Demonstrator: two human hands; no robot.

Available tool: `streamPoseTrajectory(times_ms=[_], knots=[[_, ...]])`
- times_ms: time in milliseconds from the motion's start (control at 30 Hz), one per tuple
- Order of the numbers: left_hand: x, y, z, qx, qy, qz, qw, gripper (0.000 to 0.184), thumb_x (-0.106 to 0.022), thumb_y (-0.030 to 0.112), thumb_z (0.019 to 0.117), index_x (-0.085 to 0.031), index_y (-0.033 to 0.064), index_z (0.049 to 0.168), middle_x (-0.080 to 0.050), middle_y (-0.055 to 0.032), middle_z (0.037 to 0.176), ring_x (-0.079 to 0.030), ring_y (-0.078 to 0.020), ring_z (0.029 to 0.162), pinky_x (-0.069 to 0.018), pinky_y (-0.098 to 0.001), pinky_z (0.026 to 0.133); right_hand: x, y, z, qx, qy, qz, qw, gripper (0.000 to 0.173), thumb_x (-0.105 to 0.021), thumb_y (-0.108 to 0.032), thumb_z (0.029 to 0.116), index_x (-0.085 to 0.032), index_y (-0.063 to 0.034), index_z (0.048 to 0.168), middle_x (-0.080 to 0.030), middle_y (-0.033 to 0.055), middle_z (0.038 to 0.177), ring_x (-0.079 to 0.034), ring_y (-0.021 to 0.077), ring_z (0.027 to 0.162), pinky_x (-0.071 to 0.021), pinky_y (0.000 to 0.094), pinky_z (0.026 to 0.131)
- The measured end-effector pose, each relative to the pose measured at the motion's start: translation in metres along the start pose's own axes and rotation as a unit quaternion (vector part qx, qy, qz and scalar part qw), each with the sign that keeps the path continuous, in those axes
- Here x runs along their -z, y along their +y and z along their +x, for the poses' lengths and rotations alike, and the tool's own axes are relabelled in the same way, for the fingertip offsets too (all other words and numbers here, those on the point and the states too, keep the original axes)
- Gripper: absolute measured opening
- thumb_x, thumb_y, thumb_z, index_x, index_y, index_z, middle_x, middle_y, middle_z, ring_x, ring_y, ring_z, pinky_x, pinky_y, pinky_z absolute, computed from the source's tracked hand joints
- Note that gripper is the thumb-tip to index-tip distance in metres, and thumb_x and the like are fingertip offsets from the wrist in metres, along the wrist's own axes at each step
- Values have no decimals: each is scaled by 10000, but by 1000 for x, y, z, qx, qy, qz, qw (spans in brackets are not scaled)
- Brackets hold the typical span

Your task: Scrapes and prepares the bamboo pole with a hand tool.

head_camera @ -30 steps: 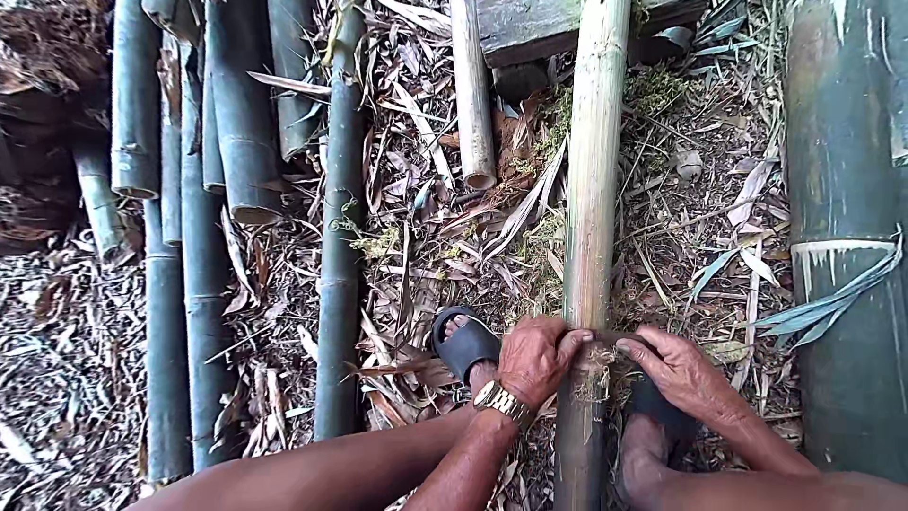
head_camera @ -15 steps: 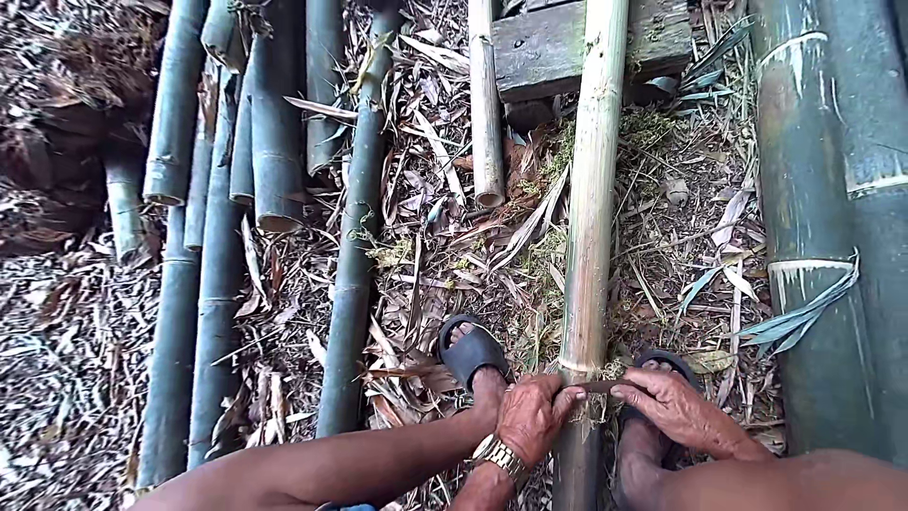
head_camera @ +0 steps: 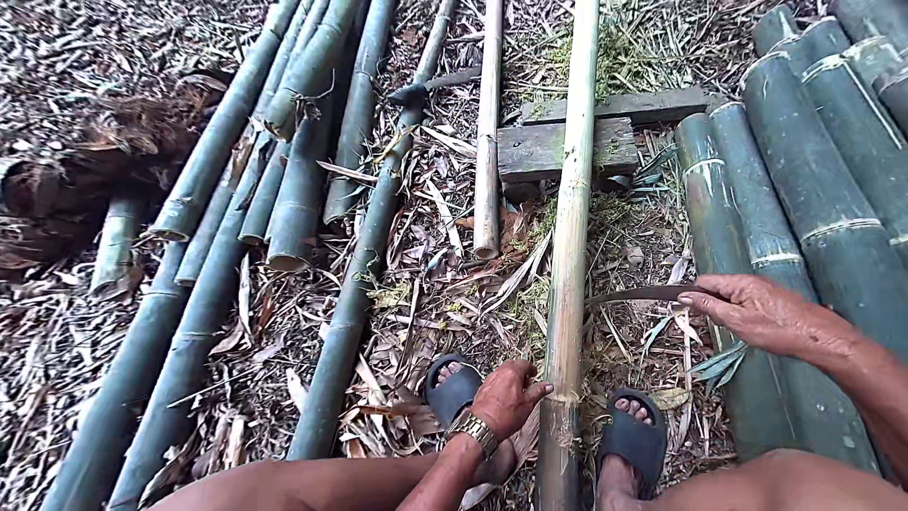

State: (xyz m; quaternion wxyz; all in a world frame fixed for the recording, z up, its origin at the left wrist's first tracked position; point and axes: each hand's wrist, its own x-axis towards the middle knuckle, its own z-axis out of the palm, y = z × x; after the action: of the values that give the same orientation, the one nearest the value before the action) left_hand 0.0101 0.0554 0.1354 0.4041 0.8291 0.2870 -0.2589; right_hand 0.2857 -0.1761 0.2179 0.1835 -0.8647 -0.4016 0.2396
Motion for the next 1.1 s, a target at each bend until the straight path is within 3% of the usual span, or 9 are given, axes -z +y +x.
streamPoseTrajectory(times_ms=[100,333,400,467,600,700,767,933,1100], knots=[[11,21,5,-47,57,-140,987,485,-624,472,1010,-669,85,1299,-702,-92,1189,-672,-193,1097,-522,-423,1019,28,-28,10,-12,-15,42,999,297,-529,-318,1080,-678,-117,920,-612,26,696,-557,151,576,-481,368,554],[63,103,3,-194,108,-500,837,537,-638,397,1023,-518,150,1485,-619,-86,1403,-635,-246,1223,-534,-463,999,50,-107,34,-5,-84,215,973,314,-496,-281,1090,-691,-60,983,-529,18,618,-415,83,489,-336,221,467],[76,117,8,-237,122,-557,786,370,-558,373,1067,-644,91,1291,-722,-90,1219,-696,-219,1108,-569,-405,942,55,-117,45,15,-92,216,972,320,-493,-300,1093,-689,-68,995,-545,9,638,-429,75,505,-342,216,484],[85,122,13,-252,168,-565,767,339,-499,337,1097,-685,53,1100,-733,-72,886,-689,-149,807,-553,-299,729,57,-126,54,18,-64,239,969,325,-496,-319,1090,-683,-72,991,-557,0,645,-432,66,497,-340,205,469],[107,91,17,-211,231,-427,848,364,-470,336,1108,-699,59,1047,-668,-50,778,-629,-146,683,-533,-313,654,41,-117,71,-42,42,299,952,346,-496,-367,1090,-666,-82,993,-551,-10,641,-437,66,481,-365,217,450],[146,40,13,-116,248,-30,961,268,-539,258,1077,-735,107,1181,-745,-100,1083,-709,-251,1008,-554,-518,919,19,-84,77,-86,52,146,984,383,-490,-365,1099,-671,-40,1007,-603,98,771,-546,215,639,-473,429,610],[165,9,11,-31,221,154,963,295,-630,268,1013,-723,95,1233,-704,-203,1177,-666,-407,1127,-509,-682,936,11,-65,78,-78,12,17,997,387,-496,-355,1093,-670,-33,969,-649,163,858,-636,325,809,-506,566,749],[147,-23,6,64,136,183,972,387,-626,371,1024,-720,48,1215,-708,-218,1153,-662,-403,1129,-491,-638,991,7,-48,84,-43,18,-62,997,356,-498,-341,1089,-693,-72,962,-676,158,881,-663,343,889,-508,595,801],[58,-24,24,61,112,93,987,493,-549,451,1053,-671,51,1313,-685,-215,1242,-644,-382,1192,-480,-611,1038,3,-48,86,-48,-10,-143,988,328,-511,-339,1080,-696,-77,1018,-699,173,1021,-666,377,1039,-508,622,849]])
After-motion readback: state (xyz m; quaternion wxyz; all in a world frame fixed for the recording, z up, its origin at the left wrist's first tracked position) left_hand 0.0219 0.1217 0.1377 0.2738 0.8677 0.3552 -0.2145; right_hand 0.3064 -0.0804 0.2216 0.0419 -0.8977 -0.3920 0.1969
